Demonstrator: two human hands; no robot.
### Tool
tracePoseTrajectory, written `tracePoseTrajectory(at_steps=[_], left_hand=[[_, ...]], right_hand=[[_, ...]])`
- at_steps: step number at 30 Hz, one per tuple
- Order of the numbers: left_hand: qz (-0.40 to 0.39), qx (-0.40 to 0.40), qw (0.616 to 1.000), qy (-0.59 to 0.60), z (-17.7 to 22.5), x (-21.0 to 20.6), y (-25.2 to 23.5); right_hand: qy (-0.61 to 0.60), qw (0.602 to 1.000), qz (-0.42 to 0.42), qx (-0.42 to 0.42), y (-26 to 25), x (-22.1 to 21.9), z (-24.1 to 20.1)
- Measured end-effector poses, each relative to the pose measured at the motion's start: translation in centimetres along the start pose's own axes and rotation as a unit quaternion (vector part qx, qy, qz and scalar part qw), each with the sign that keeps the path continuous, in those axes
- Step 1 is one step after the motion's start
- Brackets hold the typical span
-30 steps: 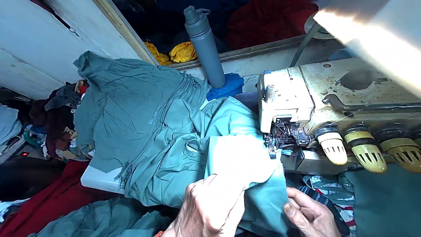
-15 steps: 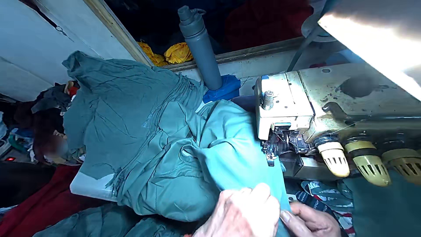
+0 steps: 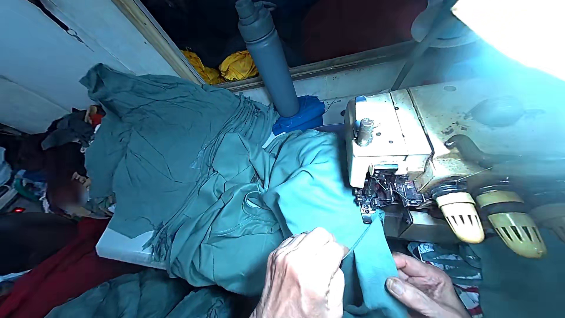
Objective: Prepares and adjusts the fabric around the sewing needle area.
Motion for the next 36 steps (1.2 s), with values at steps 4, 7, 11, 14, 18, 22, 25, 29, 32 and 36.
tracePoseTrajectory(at_steps=[4, 7, 11, 14, 18, 22, 25, 29, 32, 36], left_hand=[[0.017, -0.005, 1.0, 0.0, -0.3, -0.1, 0.5], [0.052, -0.028, 0.998, -0.007, -1.1, -0.2, 0.3], [0.067, -0.037, 0.997, 0.001, -2.0, 0.1, -0.1], [0.068, -0.034, 0.997, 0.011, -2.3, 0.1, 0.0], [0.059, -0.04, 0.997, -0.028, -1.7, 0.1, 0.7], [0.002, -0.029, 0.997, -0.076, -0.5, 0.1, 1.3], [-0.024, -0.029, 0.997, -0.06, 0.4, 0.4, 1.8], [-0.034, -0.05, 0.998, -0.011, 3.0, 0.7, 1.9], [-0.04, -0.075, 0.995, -0.049, 4.0, -0.2, 1.4], [0.005, -0.11, 0.988, -0.107, 3.9, -1.9, 0.1]], right_hand=[[-0.038, 0.999, -0.017, -0.007, -0.2, 0.3, 0.3], [-0.037, 0.999, -0.026, -0.03, -0.5, 0.4, 0.5], [0.003, 0.998, -0.064, -0.007, -0.7, 0.0, 0.4], [0.026, 0.998, -0.064, 0.002, -0.6, 0.0, 0.2], [0.083, 0.996, -0.021, 0.024, 0.0, 0.3, -0.2], [0.111, 0.993, -0.009, 0.024, 0.4, 0.1, -0.6], [0.096, 0.995, -0.008, -0.007, 0.9, -0.5, -0.6], [0.085, 0.996, -0.009, -0.002, 1.2, -0.7, -0.4], [0.092, 0.996, -0.006, 0.005, 1.2, -0.7, -0.3], [0.076, 0.997, 0.009, 0.011, 0.6, -1.1, -0.2]])
Point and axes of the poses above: each hand's wrist, its own y-axis away from the middle knuckle, its own x-axis out of the back of the hand, z = x × y, the point moved 9 cm from there along -y, towards the middle knuckle, and after that the axes turned 7 degrees about -z, right-handed, at the moved point
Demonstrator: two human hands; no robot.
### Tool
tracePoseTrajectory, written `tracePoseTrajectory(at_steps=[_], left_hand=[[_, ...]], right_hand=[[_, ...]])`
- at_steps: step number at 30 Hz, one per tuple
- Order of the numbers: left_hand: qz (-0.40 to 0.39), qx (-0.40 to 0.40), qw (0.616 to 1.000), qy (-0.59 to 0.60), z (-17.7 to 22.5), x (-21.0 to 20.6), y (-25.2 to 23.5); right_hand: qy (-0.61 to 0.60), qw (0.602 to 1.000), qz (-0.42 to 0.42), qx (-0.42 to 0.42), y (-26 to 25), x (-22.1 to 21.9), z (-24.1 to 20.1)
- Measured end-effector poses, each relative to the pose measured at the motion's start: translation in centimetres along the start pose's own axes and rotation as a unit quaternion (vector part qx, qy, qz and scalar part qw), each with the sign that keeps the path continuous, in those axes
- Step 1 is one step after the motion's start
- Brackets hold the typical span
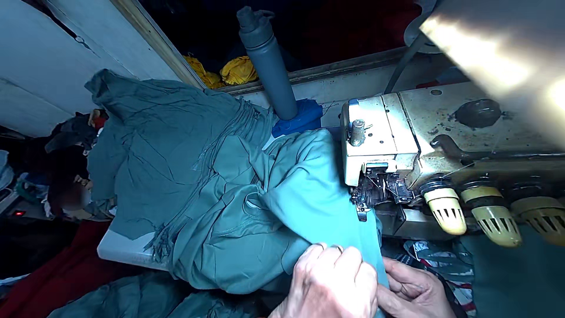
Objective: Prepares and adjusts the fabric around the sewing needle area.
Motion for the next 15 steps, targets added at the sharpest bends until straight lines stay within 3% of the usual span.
tracePoseTrajectory(at_steps=[3, 15], left_hand=[[0.062, -0.017, 0.997, -0.03, -0.7, -0.5, -1.2], [0.063, -0.039, 0.997, 0.014, -1.6, -1.1, -1.2]], right_hand=[[0.029, 0.999, 0.023, 0.019, -0.6, -0.3, 0.2], [0.035, 0.997, 0.045, 0.051, -1.0, -1.1, 0.8]])
Point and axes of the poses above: each hand's wrist, its own y-axis away from the middle knuckle, its own x-axis out of the back of the hand, z = x × y, the point moved 9 cm from there along -y, towards the middle knuckle, and after that the axes turned 7 degrees about -z, right-handed, at the moved point
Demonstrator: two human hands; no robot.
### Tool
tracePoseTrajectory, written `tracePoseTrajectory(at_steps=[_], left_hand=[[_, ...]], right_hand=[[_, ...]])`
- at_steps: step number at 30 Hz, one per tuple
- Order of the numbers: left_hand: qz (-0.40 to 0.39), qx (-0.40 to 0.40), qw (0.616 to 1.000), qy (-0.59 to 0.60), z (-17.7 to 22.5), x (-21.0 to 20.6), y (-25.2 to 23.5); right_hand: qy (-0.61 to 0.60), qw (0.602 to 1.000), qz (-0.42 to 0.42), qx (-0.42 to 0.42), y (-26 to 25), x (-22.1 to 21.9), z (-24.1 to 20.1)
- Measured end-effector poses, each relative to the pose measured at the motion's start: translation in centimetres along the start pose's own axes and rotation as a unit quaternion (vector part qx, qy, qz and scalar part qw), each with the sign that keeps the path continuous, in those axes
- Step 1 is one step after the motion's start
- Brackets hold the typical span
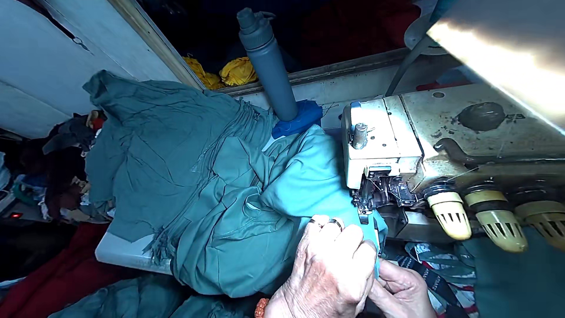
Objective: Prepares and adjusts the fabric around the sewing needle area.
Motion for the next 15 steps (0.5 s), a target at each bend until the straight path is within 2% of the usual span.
tracePoseTrajectory(at_steps=[3, 9, 12, 15], left_hand=[[-0.015, 0.004, 1.0, -0.004, -0.2, 0.1, 0.2], [-0.003, 0.035, 0.999, -0.012, -2.9, 0.3, -0.5], [-0.004, 0.099, 0.995, 0.001, -4.8, 0.0, -0.9], [0.008, 0.182, 0.983, 0.017, -6.2, 0.5, 0.4]], right_hand=[[0.027, 1.0, -0.007, 0.012, -0.4, -0.7, 0.0], [0.04, 0.996, -0.082, 0.013, -1.6, -3.9, 0.1], [0.027, 0.993, -0.112, -0.037, -1.7, -4.7, 0.2], [0.067, 0.986, -0.134, -0.079, -1.3, -4.5, -0.2]])
Point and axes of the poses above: each hand's wrist, its own y-axis away from the middle knuckle, its own x-axis out of the back of the hand, z = x × y, the point moved 9 cm from there along -y, towards the middle knuckle, and after that the axes turned 7 degrees about -z, right-handed, at the moved point
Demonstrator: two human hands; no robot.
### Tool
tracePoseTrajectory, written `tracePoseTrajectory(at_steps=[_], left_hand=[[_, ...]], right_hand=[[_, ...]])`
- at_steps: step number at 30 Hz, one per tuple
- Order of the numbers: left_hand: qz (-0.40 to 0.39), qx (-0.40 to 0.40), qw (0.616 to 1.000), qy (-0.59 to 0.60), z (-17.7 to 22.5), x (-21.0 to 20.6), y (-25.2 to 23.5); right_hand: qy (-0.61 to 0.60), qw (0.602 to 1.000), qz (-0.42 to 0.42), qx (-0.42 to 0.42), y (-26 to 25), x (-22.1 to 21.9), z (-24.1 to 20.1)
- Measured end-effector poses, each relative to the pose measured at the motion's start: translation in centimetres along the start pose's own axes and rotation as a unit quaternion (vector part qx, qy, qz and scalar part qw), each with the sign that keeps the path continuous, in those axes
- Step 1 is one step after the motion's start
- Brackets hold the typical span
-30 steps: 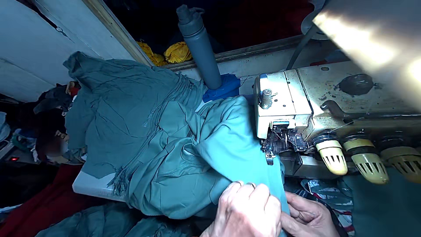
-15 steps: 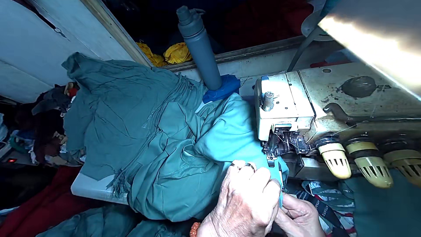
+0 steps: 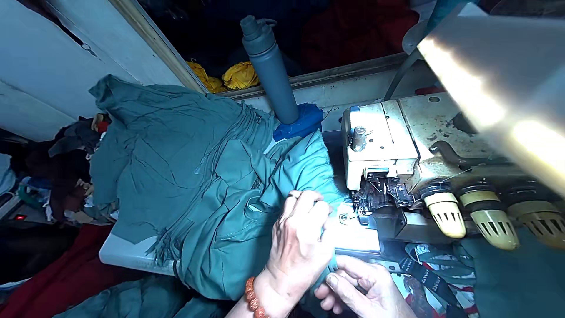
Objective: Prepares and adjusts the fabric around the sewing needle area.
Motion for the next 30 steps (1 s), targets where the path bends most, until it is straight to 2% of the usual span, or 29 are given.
tracePoseTrajectory(at_steps=[2, 5, 8, 10, 13, 15, 18, 21, 24, 27, 28, 29, 30], left_hand=[[-0.004, 0.033, 0.999, 0.014, -0.6, 0.5, 1.3], [-0.03, 0.046, 0.996, 0.075, 0.2, 1.2, 3.6], [-0.163, 0.031, 0.966, 0.2, 3.5, 0.7, 5.7], [-0.212, 0.014, 0.951, 0.223, 4.6, 0.4, 6.3], [-0.138, -0.02, 0.984, 0.109, 2.8, 1.7, 4.8], [-0.098, -0.038, 0.994, 0.027, 1.0, 1.2, 3.9], [-0.071, -0.055, 0.996, 0.026, -0.1, 0.5, 3.3], [-0.041, -0.066, 0.996, 0.054, -0.5, 2.0, 2.8], [0.014, -0.026, 0.996, 0.082, -2.2, 4.3, 2.0], [0.052, 0.041, 0.984, 0.165, -4.2, 4.9, 3.0], [0.056, 0.097, 0.967, 0.23, -5.3, 4.8, 4.1], [0.061, 0.179, 0.932, 0.309, -6.3, 4.2, 5.7], [0.05, 0.284, 0.873, 0.394, -6.8, 3.1, 7.8]], right_hand=[[0.052, 0.998, 0.007, 0.015, 0.6, 0.6, -0.7], [0.143, 0.983, 0.045, 0.109, 1.2, 1.9, -2.1], [0.218, 0.963, -0.006, 0.161, 1.2, 2.2, -2.8], [0.243, 0.957, -0.004, 0.158, 1.7, 3.4, -2.7], [0.296, 0.94, 0.104, 0.135, 3.4, 7.1, -2.7], [0.31, 0.93, 0.151, 0.123, 4.4, 8.5, -3.1], [0.266, 0.944, 0.158, 0.119, 5.2, 8.5, -3.2], [0.205, 0.961, 0.158, 0.102, 5.7, 8.5, -3.1], [0.174, 0.966, 0.17, 0.091, 6.0, 8.4, -3.8], [0.159, 0.972, 0.131, 0.109, 5.7, 6.7, -5.2], [0.157, 0.975, 0.105, 0.121, 5.6, 5.8, -5.7], [0.153, 0.975, 0.08, 0.137, 5.5, 4.9, -6.2], [0.146, 0.976, 0.055, 0.155, 5.4, 3.9, -6.7]])
Point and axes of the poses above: each hand's wrist, its own y-axis away from the middle knuckle, its own x-axis out of the back of the hand, z = x × y, the point moved 9 cm from there along -y, towards the middle knuckle, and after that the axes turned 7 degrees about -z, right-handed, at the moved point
